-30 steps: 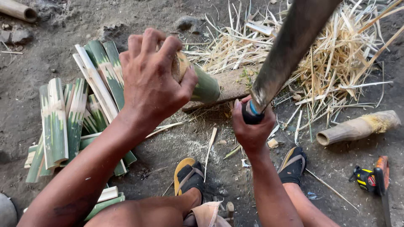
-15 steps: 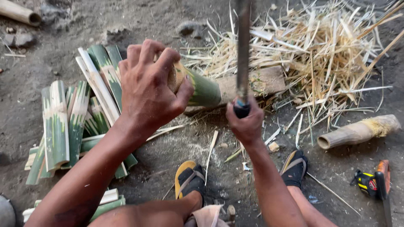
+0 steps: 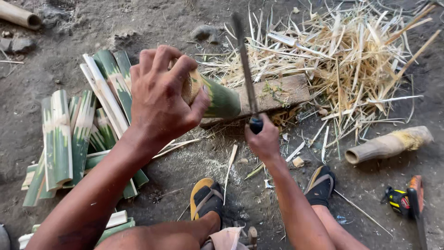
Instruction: The person sits on the ground and uses a knife to shave and shape a bamboo segment, then uses a wooden mallet to strike the end of the bamboo. The person handles bamboo pieces and a mallet, working on a dirt surface with bamboo shavings nearby.
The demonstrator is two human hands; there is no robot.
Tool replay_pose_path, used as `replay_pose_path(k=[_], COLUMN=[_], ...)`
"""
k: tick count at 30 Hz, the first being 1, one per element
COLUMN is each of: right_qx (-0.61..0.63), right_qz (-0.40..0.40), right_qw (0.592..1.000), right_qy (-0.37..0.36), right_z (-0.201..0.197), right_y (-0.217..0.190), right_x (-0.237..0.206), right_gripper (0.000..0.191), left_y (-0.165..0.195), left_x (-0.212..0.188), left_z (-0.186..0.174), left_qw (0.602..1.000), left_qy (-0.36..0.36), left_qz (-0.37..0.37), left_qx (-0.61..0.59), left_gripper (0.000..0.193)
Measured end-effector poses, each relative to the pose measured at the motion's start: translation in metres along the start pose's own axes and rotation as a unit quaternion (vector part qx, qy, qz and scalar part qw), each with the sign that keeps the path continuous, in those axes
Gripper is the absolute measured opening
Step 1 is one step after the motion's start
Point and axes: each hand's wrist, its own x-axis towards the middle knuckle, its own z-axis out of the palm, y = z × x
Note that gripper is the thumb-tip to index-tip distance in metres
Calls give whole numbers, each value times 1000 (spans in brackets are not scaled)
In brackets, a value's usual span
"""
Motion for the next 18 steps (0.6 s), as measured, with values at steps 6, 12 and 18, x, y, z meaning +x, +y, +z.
replay_pose_path(k=[6, 12, 18], right_qx=[41, -89, 74], right_qz=[20, 37, -45], right_qw=[999, 995, 996], right_qy=[3, -7, 32], right_z=[18, 36, 0], right_y=[-8, 36, -22], right_x=[18, 17, -18], right_gripper=[15, 18, 15], left_y=[-10, -7, 6], left_x=[1, 3, -1], left_z=[1, -2, 7], left_qw=[1000, 998, 994], left_qy=[-19, -10, -3], left_qz=[-13, -65, -99], left_qx=[-7, 1, 44], left_gripper=[36, 36, 38])
